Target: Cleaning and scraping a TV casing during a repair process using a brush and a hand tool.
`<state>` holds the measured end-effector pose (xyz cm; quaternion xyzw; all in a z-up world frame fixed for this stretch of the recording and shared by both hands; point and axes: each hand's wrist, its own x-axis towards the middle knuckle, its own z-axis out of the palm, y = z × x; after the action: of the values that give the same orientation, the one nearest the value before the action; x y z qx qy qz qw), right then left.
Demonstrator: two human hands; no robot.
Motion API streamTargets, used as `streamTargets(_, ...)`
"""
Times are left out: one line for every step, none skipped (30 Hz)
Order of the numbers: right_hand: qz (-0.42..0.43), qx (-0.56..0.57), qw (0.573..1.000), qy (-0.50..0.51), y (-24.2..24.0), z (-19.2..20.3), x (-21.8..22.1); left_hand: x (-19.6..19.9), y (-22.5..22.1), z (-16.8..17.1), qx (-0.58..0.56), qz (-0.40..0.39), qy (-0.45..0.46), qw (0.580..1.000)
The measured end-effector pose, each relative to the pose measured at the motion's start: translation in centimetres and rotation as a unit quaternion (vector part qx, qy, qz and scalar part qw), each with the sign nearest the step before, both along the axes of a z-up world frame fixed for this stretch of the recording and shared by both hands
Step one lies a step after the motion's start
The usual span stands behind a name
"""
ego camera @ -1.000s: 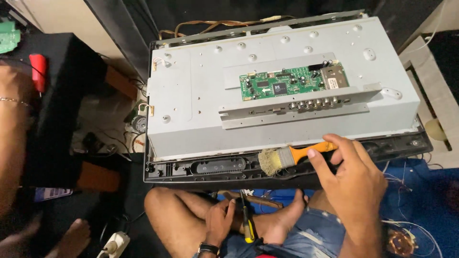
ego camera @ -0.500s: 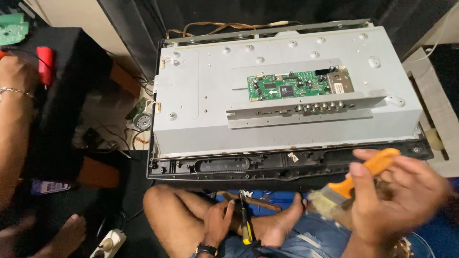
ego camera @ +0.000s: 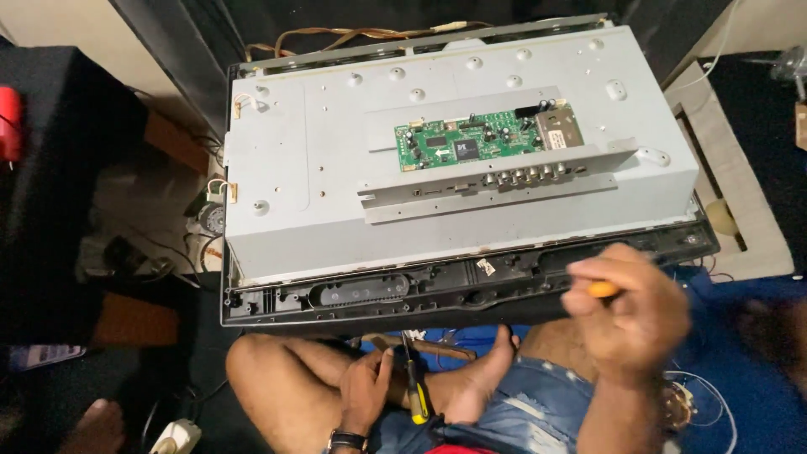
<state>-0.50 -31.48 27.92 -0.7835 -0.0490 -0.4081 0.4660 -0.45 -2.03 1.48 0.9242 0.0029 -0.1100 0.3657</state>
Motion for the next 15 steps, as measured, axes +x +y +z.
streamTargets(0.004, -0.068, 0.997, 0.027, 1.3, 0.4, 0.7, 0.0, 0.0, 0.2, 0.0, 0.006, 0.015, 1.0)
streamTargets(0.005, -0.137, 0.989, 0.056, 2.4, 0.9, 1.2, 0.1, -0.3, 0.5, -0.002, 0.009, 0.03, 1.0)
streamTargets(-0.002, -0.139, 0.989, 0.057, 3.8, 1.0, 1.6, 0.2, -0.1, -0.2, -0.004, 0.002, 0.029, 1.0)
streamTargets(0.051, -0.154, 0.986, 0.042, 5.3, 1.1, 1.8, 0.2, 0.0, -0.9, 0.004, 0.006, 0.028, 1.0)
streamTargets(0.105, -0.169, 0.98, 0.028, 6.7, 1.1, 2.1, 0.1, 0.0, -1.6, 0.011, 0.009, 0.027, 1.0)
streamTargets(0.098, -0.172, 0.98, 0.031, 6.9, 1.3, 1.8, 0.1, 0.0, -1.3, 0.009, 0.002, 0.029, 1.0)
streamTargets(0.161, -0.114, 0.98, 0.017, 7.2, 1.6, 1.5, 0.2, -0.1, -1.0, 0.011, -0.003, 0.036, 0.999)
streamTargets(0.225, -0.055, 0.973, 0.001, 7.5, 1.8, 1.3, 0.3, 0.0, -0.7, 0.013, -0.006, 0.041, 0.999)
streamTargets(0.219, -0.057, 0.974, 0.002, 7.2, 1.5, 1.3, 0.2, -0.1, -1.2, 0.011, -0.012, 0.042, 0.999)
streamTargets(0.269, 0.039, 0.961, -0.051, 7.1, 1.2, 1.3, 0.2, 0.1, -1.7, 0.021, -0.012, 0.031, 0.999)
streamTargets(0.315, 0.135, 0.934, -0.103, 7.0, 0.9, 1.3, 0.1, 0.2, -2.1, 0.031, -0.013, 0.019, 0.999)
streamTargets(0.313, 0.133, 0.935, -0.104, 6.3, 0.9, 1.4, 0.2, 0.2, -2.4, 0.029, -0.015, 0.018, 0.999)
streamTargets(0.317, 0.236, 0.911, -0.116, 5.7, 1.0, 1.5, 0.3, 0.3, -2.6, 0.031, -0.015, 0.022, 0.999)
streamTargets(0.318, 0.338, 0.877, -0.125, 5.1, 1.0, 1.6, 0.1, 0.4, -2.9, 0.033, -0.013, 0.027, 0.999)
streamTargets(0.318, 0.337, 0.878, -0.125, 3.3, 1.3, 1.8, 0.1, 0.4, -3.1, 0.032, -0.014, 0.027, 0.999)
